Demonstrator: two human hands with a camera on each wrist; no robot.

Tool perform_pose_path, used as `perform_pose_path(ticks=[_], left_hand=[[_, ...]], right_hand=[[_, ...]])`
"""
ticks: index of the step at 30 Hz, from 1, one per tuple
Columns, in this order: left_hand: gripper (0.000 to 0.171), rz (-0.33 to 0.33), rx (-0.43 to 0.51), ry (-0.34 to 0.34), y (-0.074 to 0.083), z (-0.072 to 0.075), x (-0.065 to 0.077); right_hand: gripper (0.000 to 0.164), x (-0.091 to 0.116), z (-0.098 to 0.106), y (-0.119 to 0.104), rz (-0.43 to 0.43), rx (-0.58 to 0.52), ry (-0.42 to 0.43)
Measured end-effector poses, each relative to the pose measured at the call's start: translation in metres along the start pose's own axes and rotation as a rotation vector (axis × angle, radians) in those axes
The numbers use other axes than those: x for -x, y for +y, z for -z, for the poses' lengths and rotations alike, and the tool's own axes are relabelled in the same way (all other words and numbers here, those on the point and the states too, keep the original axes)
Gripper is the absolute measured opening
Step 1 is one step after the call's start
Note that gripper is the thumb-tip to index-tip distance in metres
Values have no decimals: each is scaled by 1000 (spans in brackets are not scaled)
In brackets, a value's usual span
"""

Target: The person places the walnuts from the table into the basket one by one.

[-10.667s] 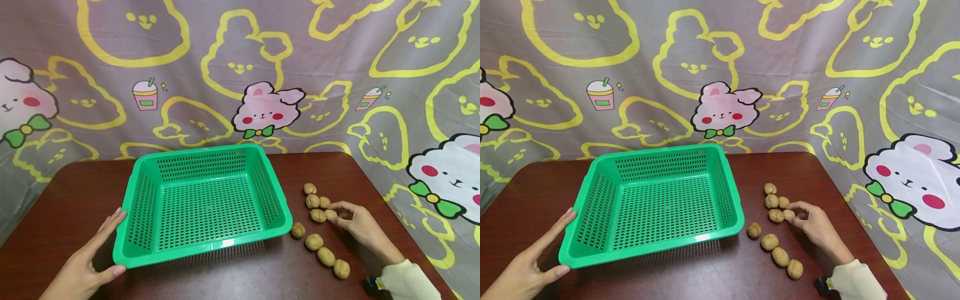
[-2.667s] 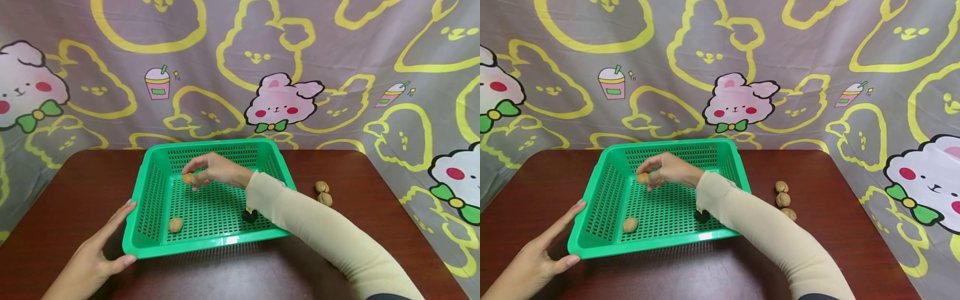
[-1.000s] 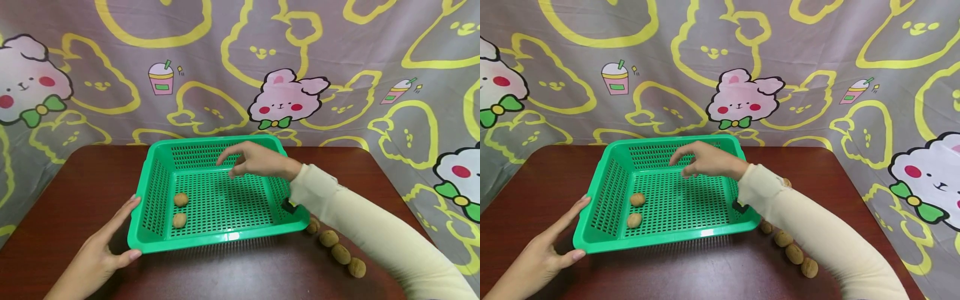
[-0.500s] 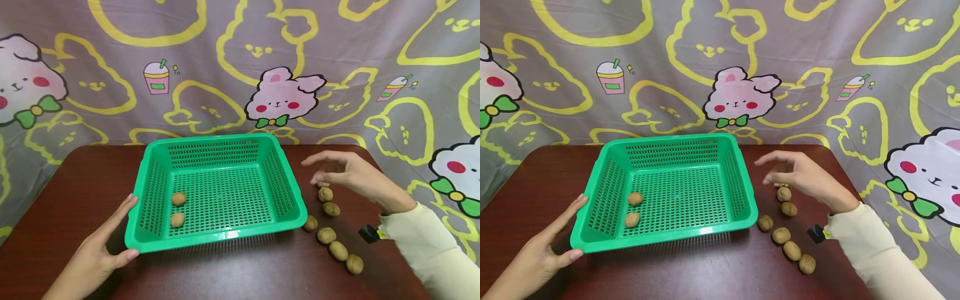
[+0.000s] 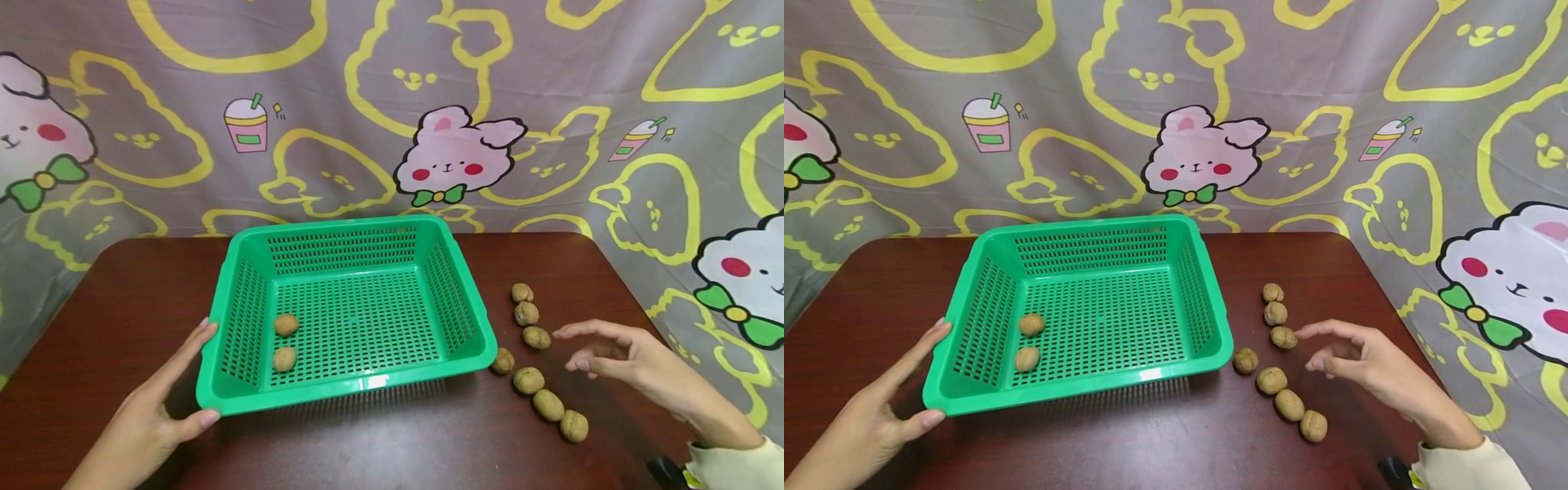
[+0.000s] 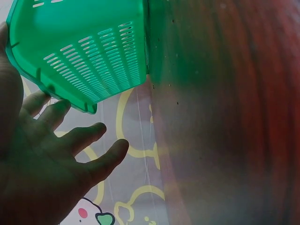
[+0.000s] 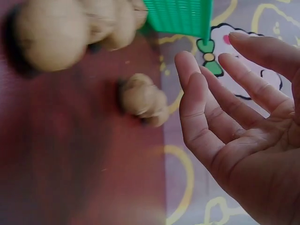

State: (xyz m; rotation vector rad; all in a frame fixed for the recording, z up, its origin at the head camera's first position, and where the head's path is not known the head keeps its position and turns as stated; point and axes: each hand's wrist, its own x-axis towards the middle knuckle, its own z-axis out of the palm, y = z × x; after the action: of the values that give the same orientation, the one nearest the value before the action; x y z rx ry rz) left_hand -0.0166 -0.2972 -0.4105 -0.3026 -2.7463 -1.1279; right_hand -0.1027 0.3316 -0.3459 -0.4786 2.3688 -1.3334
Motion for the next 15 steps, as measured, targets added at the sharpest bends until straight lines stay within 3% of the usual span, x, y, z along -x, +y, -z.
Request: perform_pose_path(ticks=[5,9,15], left_hand=[[113,-1,0,6,0,1,0],[112,-4,20,5,0,0,0],[113,-6,33,0,1,0,-1]], right_hand=[[37,4,-8,12,-44,10,30],[36,-5,-10,19,-88,53,82],[35,-21,-11,28,-70,45,111]])
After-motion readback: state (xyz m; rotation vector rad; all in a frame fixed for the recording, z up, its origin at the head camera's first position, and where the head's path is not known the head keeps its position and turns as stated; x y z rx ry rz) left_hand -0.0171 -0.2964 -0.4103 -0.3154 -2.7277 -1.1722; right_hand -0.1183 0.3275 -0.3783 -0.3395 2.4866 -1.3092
